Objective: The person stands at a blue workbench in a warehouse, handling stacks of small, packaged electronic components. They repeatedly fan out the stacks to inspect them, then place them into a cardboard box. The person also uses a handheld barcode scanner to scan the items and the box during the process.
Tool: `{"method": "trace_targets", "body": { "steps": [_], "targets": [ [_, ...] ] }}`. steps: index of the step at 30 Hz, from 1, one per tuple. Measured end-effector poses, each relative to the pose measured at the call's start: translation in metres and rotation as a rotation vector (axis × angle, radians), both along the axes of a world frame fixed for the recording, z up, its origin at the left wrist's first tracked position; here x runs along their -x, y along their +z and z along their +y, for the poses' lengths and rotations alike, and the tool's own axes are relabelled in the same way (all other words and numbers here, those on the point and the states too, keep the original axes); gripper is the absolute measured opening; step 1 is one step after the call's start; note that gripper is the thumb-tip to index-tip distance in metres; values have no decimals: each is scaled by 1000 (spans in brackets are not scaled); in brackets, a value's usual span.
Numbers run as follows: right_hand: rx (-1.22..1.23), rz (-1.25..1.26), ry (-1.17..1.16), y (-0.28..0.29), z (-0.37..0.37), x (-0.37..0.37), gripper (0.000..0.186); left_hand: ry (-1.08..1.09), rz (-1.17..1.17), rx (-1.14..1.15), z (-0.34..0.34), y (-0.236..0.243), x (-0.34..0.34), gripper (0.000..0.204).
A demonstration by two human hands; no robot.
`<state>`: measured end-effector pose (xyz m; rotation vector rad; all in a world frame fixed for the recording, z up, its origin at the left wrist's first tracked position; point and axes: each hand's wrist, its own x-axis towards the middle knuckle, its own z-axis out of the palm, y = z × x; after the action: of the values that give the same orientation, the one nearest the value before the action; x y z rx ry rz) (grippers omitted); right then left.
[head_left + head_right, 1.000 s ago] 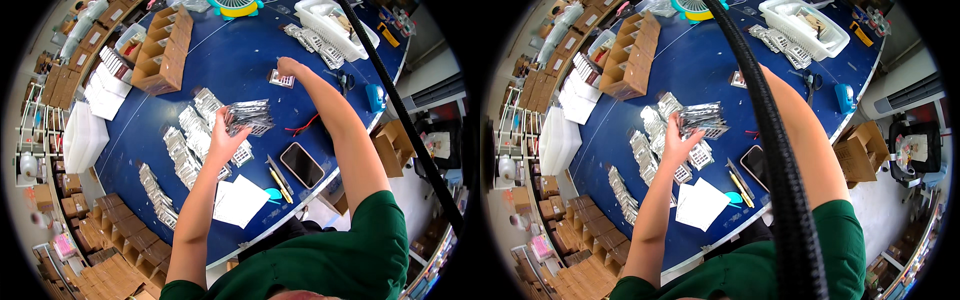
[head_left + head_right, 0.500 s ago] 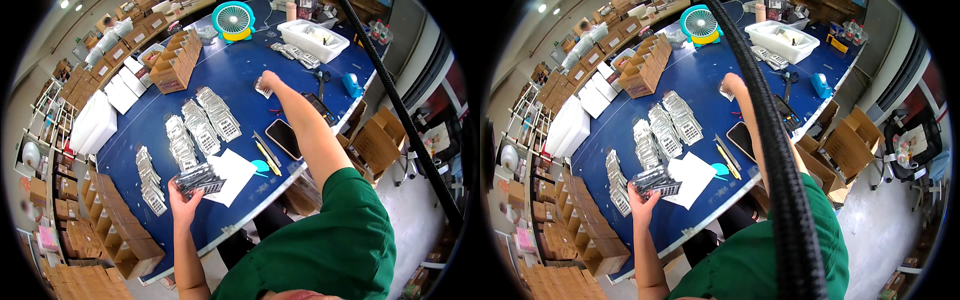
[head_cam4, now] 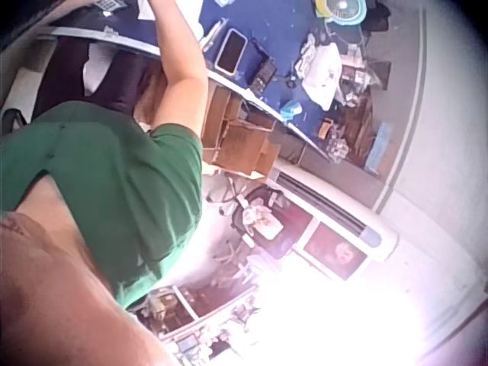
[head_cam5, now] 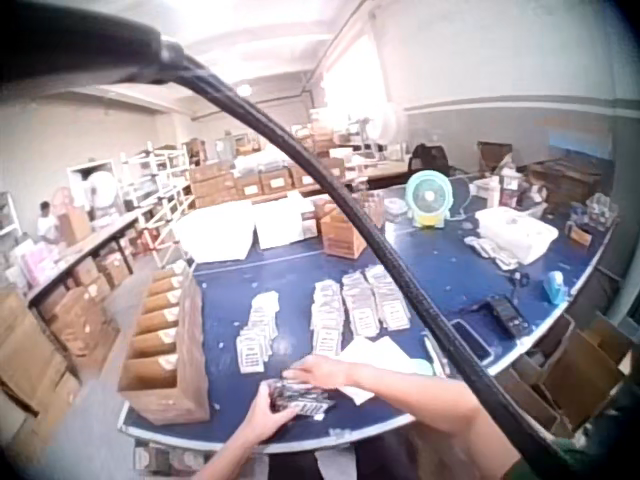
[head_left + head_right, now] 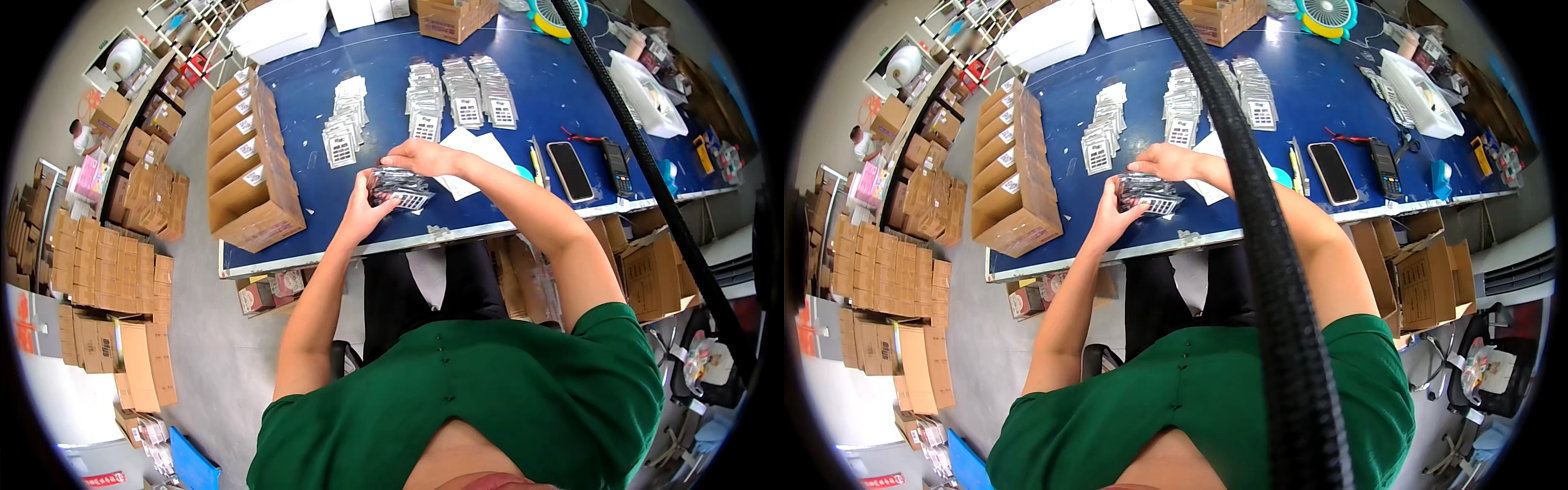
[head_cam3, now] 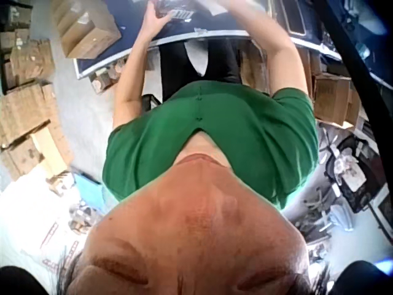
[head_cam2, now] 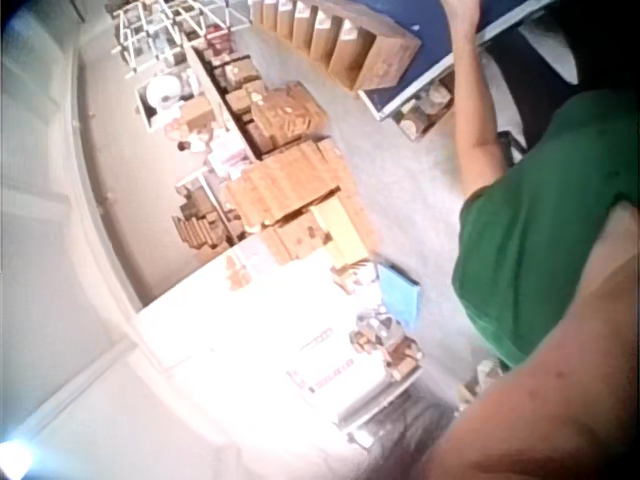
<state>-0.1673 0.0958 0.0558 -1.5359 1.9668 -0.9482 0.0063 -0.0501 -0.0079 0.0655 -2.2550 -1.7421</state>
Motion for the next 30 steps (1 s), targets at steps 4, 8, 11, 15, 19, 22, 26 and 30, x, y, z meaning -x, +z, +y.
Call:
{"method": "trace_targets", "body": {
  "steps": [4, 8, 11, 15, 19, 22, 26, 30],
  "targets": [
    [-51, 52, -22, -1, -8, -21, 64, 121, 128, 171, -6, -13, -8, 67],
    [-110, 323, 19, 2, -2, -42, 56, 217, 238, 379, -9, -16, -11, 82],
    [-79, 437, -11, -5, -5, -51, 52, 50, 125, -70, -15, -15, -19, 90],
    [-80, 654, -1, 0, -16, -63, 58, 309, 184, -204, -6, 1, -7, 68],
    [21, 565, -79, -12, -12, -62, 62, 435, 189, -305, 0, -18, 8, 44],
    [89, 494, -124, -12, -4, -58, 64, 426, 238, -353, -3, -20, 11, 40],
    [133, 338, -211, -22, -3, -57, 69, 440, 240, -409, 2, -7, 11, 41],
    [123, 193, -240, -17, -6, -66, 74, 498, 193, -323, 3, -17, 10, 51]
  ]
}}
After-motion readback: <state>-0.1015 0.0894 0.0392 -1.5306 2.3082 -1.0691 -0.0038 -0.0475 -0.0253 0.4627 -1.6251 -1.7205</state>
